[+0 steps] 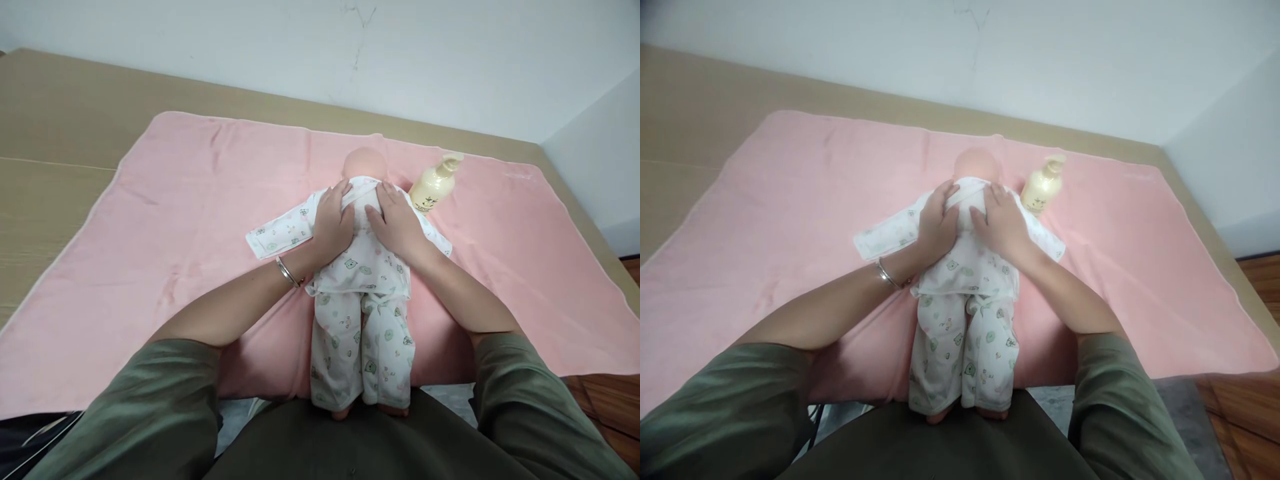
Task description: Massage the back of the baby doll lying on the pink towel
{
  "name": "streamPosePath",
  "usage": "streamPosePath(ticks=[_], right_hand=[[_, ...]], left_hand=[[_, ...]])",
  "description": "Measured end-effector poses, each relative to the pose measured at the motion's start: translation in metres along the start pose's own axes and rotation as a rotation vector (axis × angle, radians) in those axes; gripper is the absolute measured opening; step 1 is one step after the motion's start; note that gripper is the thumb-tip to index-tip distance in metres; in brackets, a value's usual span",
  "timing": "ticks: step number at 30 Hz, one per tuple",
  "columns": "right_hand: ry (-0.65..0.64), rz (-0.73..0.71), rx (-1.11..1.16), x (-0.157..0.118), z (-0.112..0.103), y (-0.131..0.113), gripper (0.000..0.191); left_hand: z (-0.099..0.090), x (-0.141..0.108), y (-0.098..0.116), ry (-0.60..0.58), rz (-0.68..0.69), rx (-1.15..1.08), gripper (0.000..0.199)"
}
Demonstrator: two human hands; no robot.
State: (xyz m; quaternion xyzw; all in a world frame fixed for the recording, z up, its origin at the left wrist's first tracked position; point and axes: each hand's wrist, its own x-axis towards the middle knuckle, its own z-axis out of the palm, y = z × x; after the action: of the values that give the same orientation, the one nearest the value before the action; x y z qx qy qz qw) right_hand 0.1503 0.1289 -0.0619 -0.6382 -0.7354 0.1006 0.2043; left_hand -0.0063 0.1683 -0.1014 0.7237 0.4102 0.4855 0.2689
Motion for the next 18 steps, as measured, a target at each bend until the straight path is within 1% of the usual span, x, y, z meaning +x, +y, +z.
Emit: streamPosePath(ticks=[1, 2, 3, 5, 7, 9, 12, 14, 15, 16, 18], right_hand=[[0.001, 0.025, -0.026, -0.005, -0.002, -0.005, 0.067], [-0.001, 0.016, -0.054, -0.011, -0.003, -0.01, 0.066], [-0.008, -0.026, -0.078, -0.017, -0.003, -0.017, 0.064], [-0.044, -0.165, -0.097, -0.026, -0.004, -0.027, 0.057], [-0.086, -0.265, -0.088, -0.025, -0.004, -0.029, 0.053], [-0.105, -0.252, -0.071, -0.015, -0.005, -0.023, 0.052], [-0.076, -0.108, -0.062, -0.002, -0.006, -0.009, 0.055], [-0.022, -0.022, -0.104, -0.003, -0.006, -0.009, 0.059], [0.001, -0.015, -0.134, -0.007, -0.006, -0.012, 0.059], [0.01, -0.043, -0.159, -0.013, -0.005, -0.016, 0.057], [-0.026, -0.164, -0.169, -0.023, -0.004, -0.027, 0.053]], left_hand=[[0.0, 0.0, 0.0, 0.002, -0.001, -0.007, 0.04], [0.0, -0.001, 0.0, 0.006, -0.002, -0.016, 0.041], [-0.001, -0.001, 0.0, 0.011, -0.004, -0.026, 0.043], [0.0, -0.002, 0.0, 0.026, -0.002, -0.047, 0.051], [0.0, -0.003, -0.001, 0.037, 0.005, -0.055, 0.058], [0.0, -0.003, -0.002, 0.04, 0.017, -0.042, 0.06], [0.001, -0.001, -0.002, 0.04, 0.029, -0.003, 0.058], [0.001, 0.0, -0.001, 0.039, 0.026, 0.024, 0.057], [0.001, 0.0, 0.0, 0.032, 0.022, 0.038, 0.056], [0.0, 0.0, 0.001, 0.026, 0.017, 0.053, 0.056], [-0.001, 0.0, 0.004, 0.013, 0.007, 0.081, 0.054]])
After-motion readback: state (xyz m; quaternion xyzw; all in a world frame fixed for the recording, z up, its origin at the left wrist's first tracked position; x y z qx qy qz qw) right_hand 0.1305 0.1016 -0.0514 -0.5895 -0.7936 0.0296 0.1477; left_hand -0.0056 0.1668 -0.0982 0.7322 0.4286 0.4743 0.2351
